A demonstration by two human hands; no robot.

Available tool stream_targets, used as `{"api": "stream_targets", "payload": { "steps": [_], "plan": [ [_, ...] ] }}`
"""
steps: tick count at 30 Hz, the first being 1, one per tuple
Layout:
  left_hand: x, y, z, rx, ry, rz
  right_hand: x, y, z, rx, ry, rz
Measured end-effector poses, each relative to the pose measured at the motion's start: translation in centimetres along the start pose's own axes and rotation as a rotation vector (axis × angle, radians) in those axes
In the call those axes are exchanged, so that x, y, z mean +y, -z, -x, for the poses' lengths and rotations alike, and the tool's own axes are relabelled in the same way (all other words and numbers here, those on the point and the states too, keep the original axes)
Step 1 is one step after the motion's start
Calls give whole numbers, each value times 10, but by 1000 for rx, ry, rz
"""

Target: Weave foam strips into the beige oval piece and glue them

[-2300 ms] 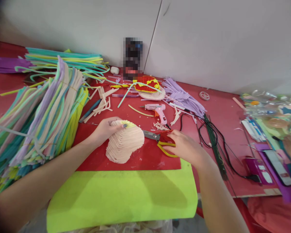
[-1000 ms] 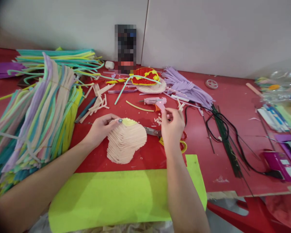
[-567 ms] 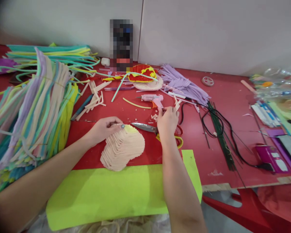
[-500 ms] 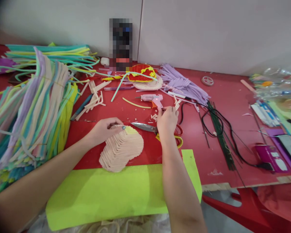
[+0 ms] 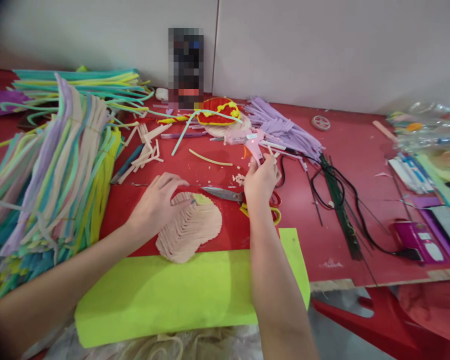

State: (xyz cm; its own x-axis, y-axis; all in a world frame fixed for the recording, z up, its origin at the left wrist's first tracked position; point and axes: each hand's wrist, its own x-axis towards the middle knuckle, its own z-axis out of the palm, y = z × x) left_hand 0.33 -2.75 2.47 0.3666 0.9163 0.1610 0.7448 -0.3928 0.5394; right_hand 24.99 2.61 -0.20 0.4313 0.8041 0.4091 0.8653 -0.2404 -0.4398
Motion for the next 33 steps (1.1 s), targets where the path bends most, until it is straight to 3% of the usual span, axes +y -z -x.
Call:
{"api": "stream_targets", "payload": {
  "steps": [3,9,16,33],
  "plan": [
    [10,-1,13,-20,-45,-117,-5,12,0,3,151,-83],
    [10,-17,25,-27,25,2,-8,39,12,-173,336,-213],
    [0,-23,23,-20,100,104,6,39,17,-234,335,-159],
    [-2,-26,20,1,144,152,-3,32,22,-230,397,-92]
  ]
}}
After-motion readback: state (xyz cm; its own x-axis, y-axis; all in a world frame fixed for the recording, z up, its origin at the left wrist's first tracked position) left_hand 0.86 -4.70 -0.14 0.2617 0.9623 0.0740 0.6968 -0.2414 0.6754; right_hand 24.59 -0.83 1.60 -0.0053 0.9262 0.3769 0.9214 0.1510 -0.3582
